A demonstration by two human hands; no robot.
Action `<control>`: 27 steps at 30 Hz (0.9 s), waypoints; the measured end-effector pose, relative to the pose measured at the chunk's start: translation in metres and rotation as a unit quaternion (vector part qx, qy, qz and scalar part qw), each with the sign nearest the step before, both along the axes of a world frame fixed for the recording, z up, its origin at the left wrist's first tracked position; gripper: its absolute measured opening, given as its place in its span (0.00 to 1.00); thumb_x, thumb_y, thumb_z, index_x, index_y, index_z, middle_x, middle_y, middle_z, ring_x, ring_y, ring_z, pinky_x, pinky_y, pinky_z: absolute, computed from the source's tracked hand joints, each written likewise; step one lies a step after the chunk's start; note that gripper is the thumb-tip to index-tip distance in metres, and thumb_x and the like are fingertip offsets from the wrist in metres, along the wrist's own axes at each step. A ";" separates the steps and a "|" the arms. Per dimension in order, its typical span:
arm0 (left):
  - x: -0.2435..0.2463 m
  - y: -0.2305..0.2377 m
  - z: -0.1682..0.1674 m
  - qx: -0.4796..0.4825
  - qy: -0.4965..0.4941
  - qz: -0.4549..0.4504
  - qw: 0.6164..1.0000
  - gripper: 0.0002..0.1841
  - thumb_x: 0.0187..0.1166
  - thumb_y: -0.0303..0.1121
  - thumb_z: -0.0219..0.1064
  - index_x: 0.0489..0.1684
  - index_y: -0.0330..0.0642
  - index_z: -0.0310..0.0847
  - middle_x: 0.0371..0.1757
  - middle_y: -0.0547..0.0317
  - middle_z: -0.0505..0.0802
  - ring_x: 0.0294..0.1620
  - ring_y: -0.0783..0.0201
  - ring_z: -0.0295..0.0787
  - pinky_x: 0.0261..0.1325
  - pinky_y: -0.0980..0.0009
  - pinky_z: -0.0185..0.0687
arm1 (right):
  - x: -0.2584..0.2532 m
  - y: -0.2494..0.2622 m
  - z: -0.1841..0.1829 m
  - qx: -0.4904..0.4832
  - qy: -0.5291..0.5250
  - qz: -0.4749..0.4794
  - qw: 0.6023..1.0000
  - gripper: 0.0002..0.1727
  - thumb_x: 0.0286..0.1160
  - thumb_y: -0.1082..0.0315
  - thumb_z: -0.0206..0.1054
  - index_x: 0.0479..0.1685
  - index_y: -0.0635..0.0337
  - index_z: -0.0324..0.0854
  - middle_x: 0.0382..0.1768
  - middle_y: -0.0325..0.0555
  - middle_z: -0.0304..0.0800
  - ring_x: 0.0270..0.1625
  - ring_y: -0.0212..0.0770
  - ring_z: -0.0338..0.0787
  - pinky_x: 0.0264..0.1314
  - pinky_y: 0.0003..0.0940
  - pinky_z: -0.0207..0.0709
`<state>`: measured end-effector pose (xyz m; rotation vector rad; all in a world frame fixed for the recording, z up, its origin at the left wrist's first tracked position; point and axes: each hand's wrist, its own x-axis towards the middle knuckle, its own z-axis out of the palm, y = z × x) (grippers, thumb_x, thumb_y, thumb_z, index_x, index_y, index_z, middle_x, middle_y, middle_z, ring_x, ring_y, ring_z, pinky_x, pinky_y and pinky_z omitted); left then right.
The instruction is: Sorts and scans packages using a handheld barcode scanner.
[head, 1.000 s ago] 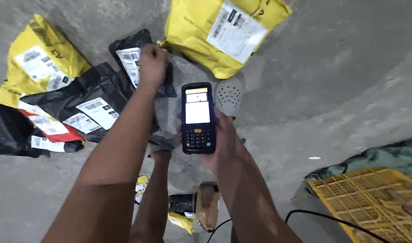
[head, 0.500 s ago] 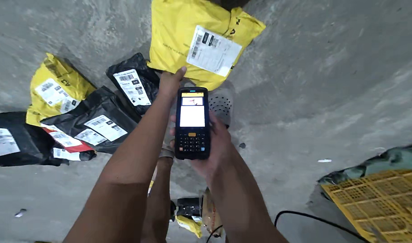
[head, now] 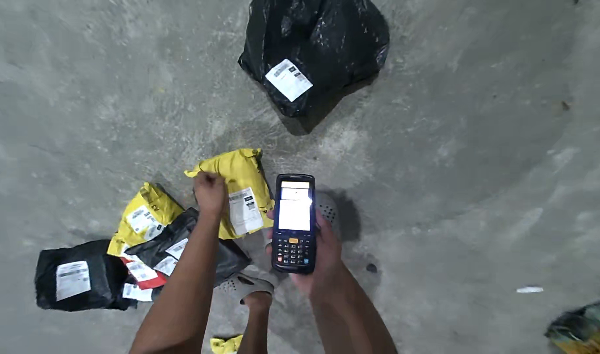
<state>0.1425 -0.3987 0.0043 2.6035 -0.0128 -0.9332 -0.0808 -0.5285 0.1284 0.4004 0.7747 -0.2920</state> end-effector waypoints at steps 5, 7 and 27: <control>-0.006 -0.150 -0.053 -0.232 0.179 0.114 0.949 0.35 0.83 0.54 0.65 0.81 0.39 0.67 0.71 0.44 0.84 0.69 0.51 0.84 0.68 0.50 0.83 | -0.007 -0.003 -0.002 -0.006 -0.015 -0.014 1.000 0.38 0.86 0.34 0.39 0.75 0.55 0.70 0.67 0.69 0.82 0.53 0.64 0.91 0.48 0.54 0.88; -0.010 -0.199 -0.069 -0.301 0.230 0.201 0.903 0.27 0.85 0.45 0.66 0.78 0.41 0.71 0.67 0.48 0.87 0.65 0.55 0.86 0.63 0.56 0.85 | -0.011 -0.003 -0.006 -0.005 -0.022 -0.014 1.000 0.38 0.85 0.33 0.39 0.75 0.55 0.71 0.67 0.70 0.81 0.54 0.64 0.91 0.49 0.54 0.88; -0.064 0.030 -0.033 0.024 -0.031 0.097 0.995 0.22 0.75 0.31 0.62 0.70 0.39 0.79 0.58 0.47 0.92 0.60 0.54 0.91 0.63 0.50 0.85 | -0.012 0.061 -0.006 0.165 0.002 0.156 0.974 0.38 0.84 0.32 0.39 0.75 0.51 0.74 0.66 0.67 0.82 0.49 0.57 0.92 0.45 0.46 0.88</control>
